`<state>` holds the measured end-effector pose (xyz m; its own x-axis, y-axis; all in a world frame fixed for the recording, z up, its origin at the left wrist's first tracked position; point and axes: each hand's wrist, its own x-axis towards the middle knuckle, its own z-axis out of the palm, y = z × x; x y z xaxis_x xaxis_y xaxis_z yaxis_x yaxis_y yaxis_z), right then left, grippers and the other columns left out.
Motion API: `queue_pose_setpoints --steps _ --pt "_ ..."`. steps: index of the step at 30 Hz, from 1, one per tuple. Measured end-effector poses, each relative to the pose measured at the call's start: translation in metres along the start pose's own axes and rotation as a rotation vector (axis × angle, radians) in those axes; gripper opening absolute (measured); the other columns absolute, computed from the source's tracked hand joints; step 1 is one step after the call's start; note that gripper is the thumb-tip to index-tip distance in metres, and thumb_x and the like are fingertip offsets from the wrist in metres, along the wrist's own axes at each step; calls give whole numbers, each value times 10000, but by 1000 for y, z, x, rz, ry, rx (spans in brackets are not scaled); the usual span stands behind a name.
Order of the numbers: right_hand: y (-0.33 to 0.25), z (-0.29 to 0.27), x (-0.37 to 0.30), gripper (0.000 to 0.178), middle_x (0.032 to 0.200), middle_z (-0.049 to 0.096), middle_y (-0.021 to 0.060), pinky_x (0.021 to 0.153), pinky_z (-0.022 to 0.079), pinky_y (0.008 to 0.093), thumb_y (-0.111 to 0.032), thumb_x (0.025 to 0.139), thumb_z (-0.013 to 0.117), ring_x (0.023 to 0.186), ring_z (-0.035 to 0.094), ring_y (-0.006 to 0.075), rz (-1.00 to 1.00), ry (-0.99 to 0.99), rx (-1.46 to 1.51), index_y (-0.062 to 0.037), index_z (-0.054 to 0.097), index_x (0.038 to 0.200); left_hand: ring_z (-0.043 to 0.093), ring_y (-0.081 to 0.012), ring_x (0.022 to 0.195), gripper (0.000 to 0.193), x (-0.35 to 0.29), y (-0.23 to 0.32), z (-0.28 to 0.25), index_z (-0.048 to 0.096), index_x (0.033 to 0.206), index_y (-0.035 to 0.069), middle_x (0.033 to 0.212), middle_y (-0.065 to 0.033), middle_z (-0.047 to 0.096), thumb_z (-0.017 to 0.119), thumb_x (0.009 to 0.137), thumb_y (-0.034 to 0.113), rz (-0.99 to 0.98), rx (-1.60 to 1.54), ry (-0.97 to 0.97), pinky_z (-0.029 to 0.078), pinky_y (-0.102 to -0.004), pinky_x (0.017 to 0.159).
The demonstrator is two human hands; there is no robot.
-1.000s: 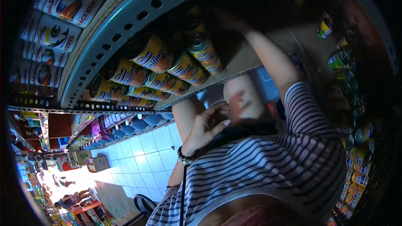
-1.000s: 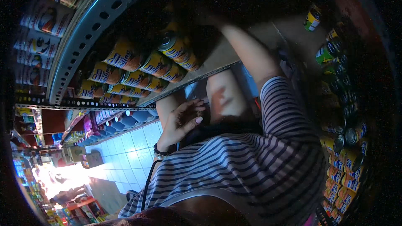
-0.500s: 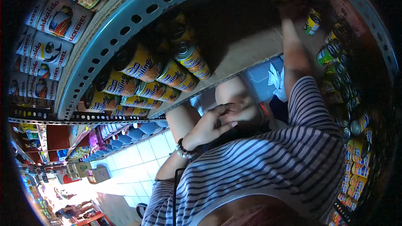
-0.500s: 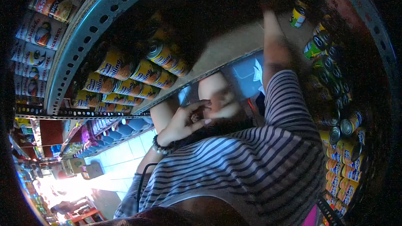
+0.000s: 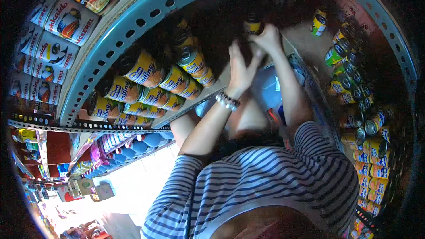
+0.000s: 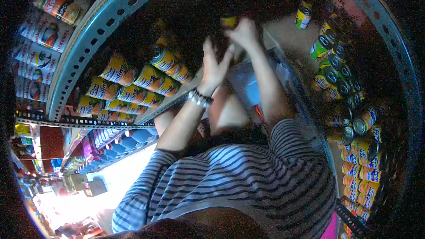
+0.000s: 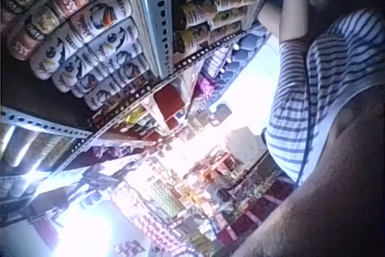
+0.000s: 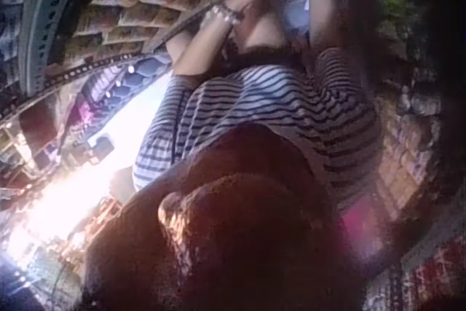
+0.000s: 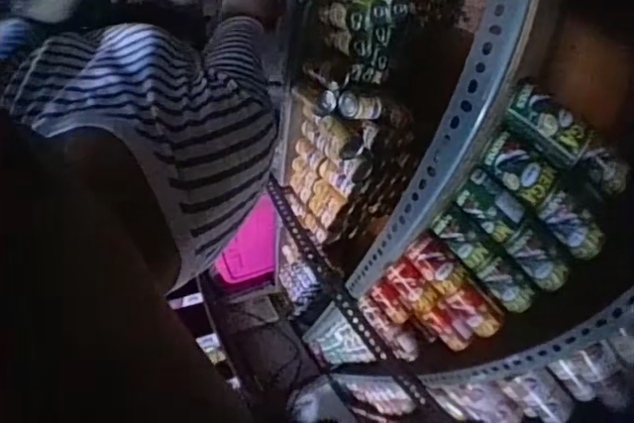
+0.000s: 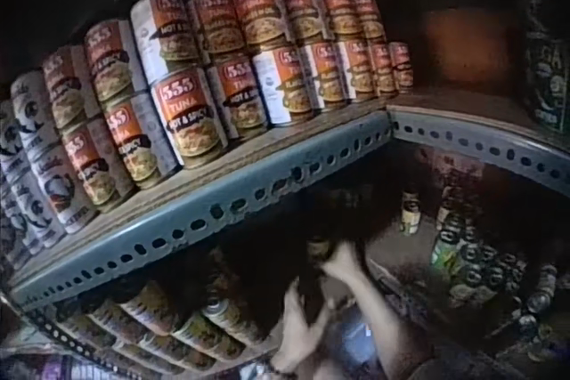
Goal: The person cleans canned goods by wiping them with a tissue and arranges the cans onto a shelf by hand.
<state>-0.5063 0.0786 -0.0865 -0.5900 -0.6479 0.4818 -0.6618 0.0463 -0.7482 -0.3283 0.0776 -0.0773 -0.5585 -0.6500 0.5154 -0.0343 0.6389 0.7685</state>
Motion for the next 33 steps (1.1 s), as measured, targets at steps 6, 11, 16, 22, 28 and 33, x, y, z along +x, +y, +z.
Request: queue_pose_setpoints --steps 6,11,16,22,28,33 --pt "-18 -9 -44 545 1094 612 280 865 477 501 -194 686 792 1029 576 467 -34 -47 -111 38 550 1115 601 -306 1057 560 24 -24 31 477 1085 -83 1123 -274 604 711 864 376 -133 9 96 470 -421 880" --pt "12 -52 -39 640 1305 528 242 1073 363 459 -166 715 742 1252 470 403 -298 -208 -69 29 503 1276 666 -258 859 518 19 -37 26 489 1063 -58 926 -209 675 765 832 315 -133 -2 104 521 -388 749" --pt "82 -101 15 933 1376 367 340 1112 275 523 -222 671 791 1303 340 491 181 631 -418 51 297 1414 646 -316 871 530 17 -27 26 499 1029 -57 937 -237 650 803 786 303 -188 -52 79 508 -419 768" --pt "126 -74 38 980 1297 423 313 1061 290 583 -241 669 849 1230 406 471 582 754 -386 108 239 1351 653 -393 929 588 16 -30 7 500 1042 -63 959 -268 644 836 736 311 -208 14 78 519 -445 788" --pt "161 -127 61 810 1085 595 171 865 501 438 -107 650 872 950 611 279 395 833 -91 48 351 1250 632 -401 998 652 22 -29 30 511 1117 -76 1029 -273 639 843 717 317 -167 -78 56 504 -440 861" --pt "36 -84 17 432 990 661 76 817 500 298 -103 740 823 877 628 150 157 304 329 -35 602 1105 629 -399 1014 650 12 -30 11 518 1116 -71 1037 -263 642 851 703 304 -210 -58 68 502 -434 862"
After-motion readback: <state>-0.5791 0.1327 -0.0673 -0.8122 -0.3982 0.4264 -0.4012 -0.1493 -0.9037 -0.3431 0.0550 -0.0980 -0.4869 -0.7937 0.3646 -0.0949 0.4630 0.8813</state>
